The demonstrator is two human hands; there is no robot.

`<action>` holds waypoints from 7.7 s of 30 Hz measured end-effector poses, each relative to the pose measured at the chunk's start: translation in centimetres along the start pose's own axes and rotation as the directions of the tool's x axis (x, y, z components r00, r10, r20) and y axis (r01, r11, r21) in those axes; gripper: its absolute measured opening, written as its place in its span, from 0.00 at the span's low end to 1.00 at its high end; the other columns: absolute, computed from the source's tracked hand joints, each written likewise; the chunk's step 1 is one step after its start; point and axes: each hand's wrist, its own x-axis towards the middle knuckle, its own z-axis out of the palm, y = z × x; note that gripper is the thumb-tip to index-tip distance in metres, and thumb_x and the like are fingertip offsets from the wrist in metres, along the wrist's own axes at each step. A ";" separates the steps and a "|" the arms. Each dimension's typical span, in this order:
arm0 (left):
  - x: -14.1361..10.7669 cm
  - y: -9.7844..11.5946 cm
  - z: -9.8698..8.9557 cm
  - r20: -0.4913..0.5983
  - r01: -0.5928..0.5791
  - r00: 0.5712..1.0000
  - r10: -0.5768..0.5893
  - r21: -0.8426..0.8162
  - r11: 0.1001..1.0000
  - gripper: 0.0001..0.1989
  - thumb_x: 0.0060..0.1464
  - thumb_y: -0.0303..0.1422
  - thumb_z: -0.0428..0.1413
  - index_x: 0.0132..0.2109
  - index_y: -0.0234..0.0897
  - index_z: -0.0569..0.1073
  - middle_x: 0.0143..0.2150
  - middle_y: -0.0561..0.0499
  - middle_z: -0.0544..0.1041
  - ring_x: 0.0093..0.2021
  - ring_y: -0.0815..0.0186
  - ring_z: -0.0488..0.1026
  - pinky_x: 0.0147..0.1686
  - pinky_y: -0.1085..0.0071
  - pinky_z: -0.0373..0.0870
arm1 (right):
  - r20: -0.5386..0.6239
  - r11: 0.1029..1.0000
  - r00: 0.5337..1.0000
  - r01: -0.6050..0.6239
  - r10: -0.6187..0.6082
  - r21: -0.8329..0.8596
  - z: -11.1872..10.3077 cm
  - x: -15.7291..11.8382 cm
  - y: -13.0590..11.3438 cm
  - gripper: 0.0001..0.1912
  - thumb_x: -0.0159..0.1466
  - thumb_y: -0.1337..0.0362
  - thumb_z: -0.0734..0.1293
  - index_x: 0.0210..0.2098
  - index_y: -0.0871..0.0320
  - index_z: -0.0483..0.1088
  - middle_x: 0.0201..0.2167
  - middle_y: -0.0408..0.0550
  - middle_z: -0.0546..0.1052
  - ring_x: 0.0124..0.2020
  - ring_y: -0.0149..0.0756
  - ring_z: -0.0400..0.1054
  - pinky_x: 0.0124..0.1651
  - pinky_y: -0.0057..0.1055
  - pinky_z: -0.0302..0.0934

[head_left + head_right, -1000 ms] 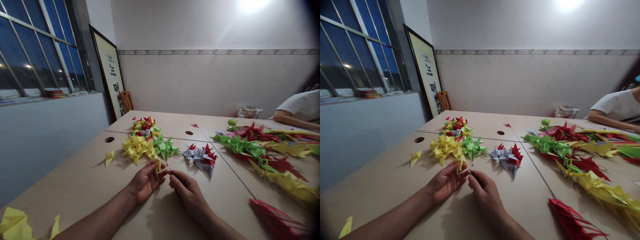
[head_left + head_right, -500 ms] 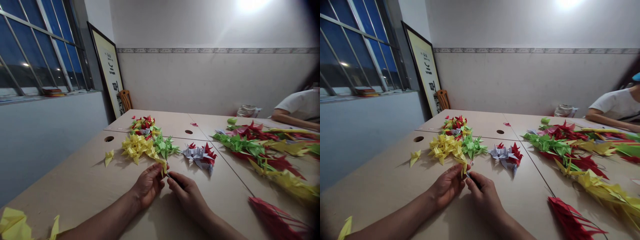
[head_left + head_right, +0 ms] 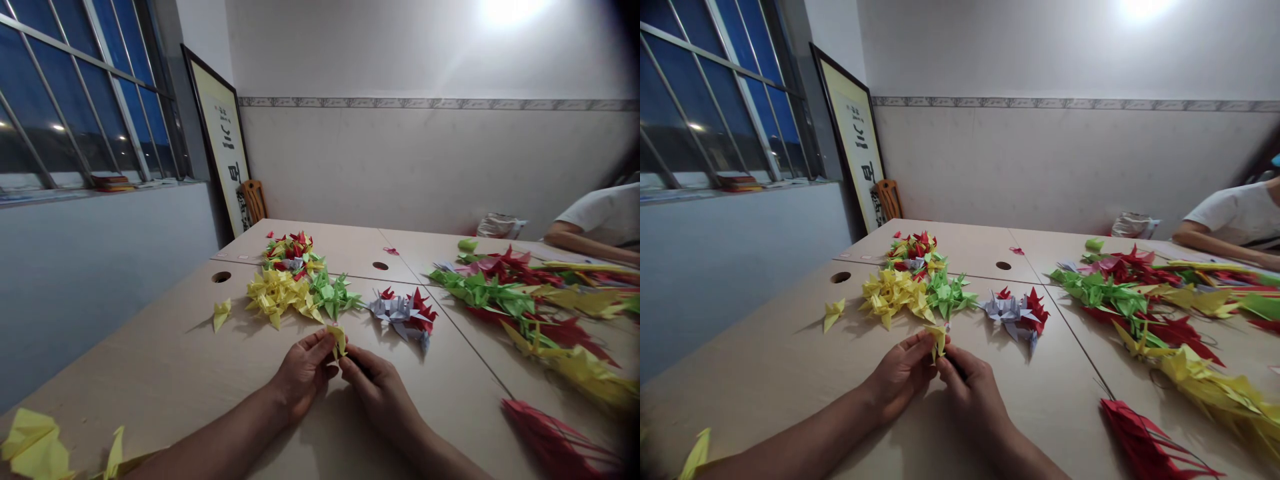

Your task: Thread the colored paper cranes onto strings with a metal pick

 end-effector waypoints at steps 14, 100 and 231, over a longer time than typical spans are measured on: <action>0.0 0.3 -0.1 -0.018 0.029 0.999 -0.030 -0.040 0.999 0.09 0.47 0.33 0.57 0.36 0.32 0.72 0.31 0.50 0.71 0.28 0.74 0.65 0.27 0.77 0.58 | -0.012 0.999 1.000 -0.019 0.019 0.026 0.1 0.2 0.3 0.15 0.60 0.59 0.59 0.41 0.59 0.71 0.28 0.45 0.74 0.29 0.33 0.65 0.32 0.25 0.60; 1.0 0.7 -0.2 -0.010 -0.161 0.986 0.164 0.139 0.977 0.10 0.37 0.21 0.56 0.31 0.34 0.72 0.28 0.52 0.73 0.29 0.70 0.69 0.32 0.75 0.64 | -0.020 0.994 0.997 -0.074 0.073 -0.077 0.0 0.2 -0.4 0.15 0.60 0.60 0.59 0.42 0.57 0.72 0.31 0.48 0.76 0.33 0.38 0.68 0.36 0.29 0.62; -0.3 1.6 -1.2 -0.101 -0.031 0.993 0.065 0.305 0.952 0.13 0.40 0.30 0.60 0.36 0.34 0.71 0.29 0.52 0.72 0.27 0.72 0.67 0.28 0.76 0.63 | -0.019 0.991 0.996 -0.091 0.089 -0.097 -0.2 0.1 -0.3 0.15 0.60 0.59 0.58 0.37 0.59 0.72 0.22 0.43 0.72 0.25 0.32 0.65 0.29 0.24 0.59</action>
